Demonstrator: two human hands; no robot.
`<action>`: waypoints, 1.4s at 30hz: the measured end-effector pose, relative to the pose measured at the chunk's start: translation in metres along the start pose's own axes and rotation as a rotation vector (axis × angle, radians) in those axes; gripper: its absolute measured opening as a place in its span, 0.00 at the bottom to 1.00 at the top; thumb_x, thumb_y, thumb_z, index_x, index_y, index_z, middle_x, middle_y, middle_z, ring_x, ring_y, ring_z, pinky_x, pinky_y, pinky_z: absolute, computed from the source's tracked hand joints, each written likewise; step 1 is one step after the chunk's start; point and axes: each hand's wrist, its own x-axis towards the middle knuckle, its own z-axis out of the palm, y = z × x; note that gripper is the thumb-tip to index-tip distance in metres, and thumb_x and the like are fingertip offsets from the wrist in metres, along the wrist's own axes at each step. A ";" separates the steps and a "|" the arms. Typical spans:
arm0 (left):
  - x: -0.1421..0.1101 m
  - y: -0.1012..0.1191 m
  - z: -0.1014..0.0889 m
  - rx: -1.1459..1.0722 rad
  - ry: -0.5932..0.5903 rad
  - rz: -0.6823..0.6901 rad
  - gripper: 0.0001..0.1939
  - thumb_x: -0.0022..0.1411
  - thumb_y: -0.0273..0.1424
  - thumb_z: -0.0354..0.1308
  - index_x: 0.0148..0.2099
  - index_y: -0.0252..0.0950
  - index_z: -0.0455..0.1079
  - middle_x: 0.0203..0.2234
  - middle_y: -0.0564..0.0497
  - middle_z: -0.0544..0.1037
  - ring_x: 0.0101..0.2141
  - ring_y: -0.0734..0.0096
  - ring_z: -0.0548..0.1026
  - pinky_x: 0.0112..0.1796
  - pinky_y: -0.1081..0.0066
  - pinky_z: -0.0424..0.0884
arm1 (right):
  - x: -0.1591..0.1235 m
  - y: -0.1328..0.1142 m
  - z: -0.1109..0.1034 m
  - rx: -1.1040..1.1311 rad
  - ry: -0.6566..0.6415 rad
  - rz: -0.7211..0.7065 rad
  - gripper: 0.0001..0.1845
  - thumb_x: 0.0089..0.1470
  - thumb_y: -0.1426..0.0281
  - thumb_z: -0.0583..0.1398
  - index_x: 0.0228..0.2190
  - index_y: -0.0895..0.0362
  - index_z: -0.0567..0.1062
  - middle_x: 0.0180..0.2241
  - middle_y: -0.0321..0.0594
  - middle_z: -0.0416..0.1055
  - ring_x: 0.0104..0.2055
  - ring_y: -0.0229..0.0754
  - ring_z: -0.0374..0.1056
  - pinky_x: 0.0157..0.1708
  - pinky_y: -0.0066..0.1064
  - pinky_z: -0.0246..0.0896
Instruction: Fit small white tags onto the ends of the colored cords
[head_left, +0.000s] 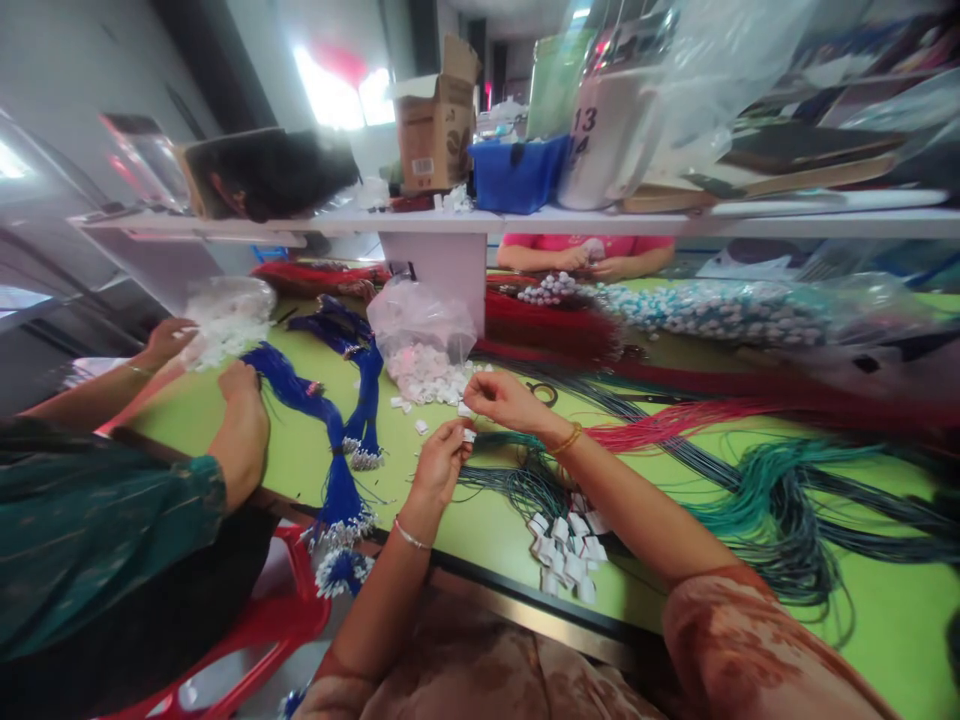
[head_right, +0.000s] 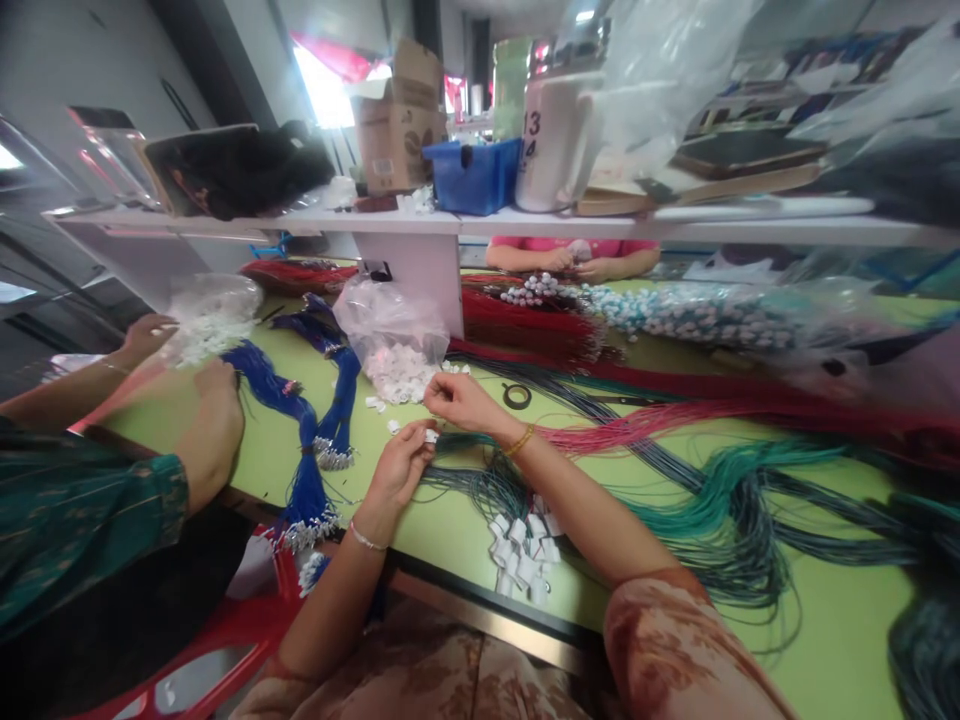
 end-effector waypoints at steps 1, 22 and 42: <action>0.001 0.000 0.001 -0.026 0.001 0.002 0.14 0.48 0.34 0.67 0.37 0.32 0.74 0.29 0.51 0.75 0.23 0.83 0.66 0.26 0.78 0.62 | -0.006 0.004 0.000 0.001 0.016 0.012 0.06 0.47 0.70 0.56 0.25 0.60 0.70 0.23 0.32 0.64 0.25 0.32 0.56 0.27 0.24 0.51; 0.006 -0.010 0.025 0.030 0.028 0.135 0.14 0.48 0.36 0.68 0.36 0.32 0.75 0.27 0.51 0.75 0.24 0.81 0.66 0.28 0.77 0.61 | -0.053 0.041 0.009 0.010 0.140 0.223 0.11 0.48 0.66 0.53 0.19 0.58 0.63 0.18 0.30 0.54 0.23 0.32 0.49 0.23 0.24 0.43; 0.015 -0.035 0.040 0.034 0.049 0.126 0.15 0.48 0.38 0.67 0.35 0.31 0.76 0.25 0.51 0.75 0.24 0.79 0.67 0.27 0.76 0.61 | -0.071 0.031 0.003 -0.359 0.178 0.121 0.13 0.54 0.66 0.55 0.21 0.59 0.66 0.18 0.32 0.60 0.21 0.32 0.51 0.24 0.26 0.41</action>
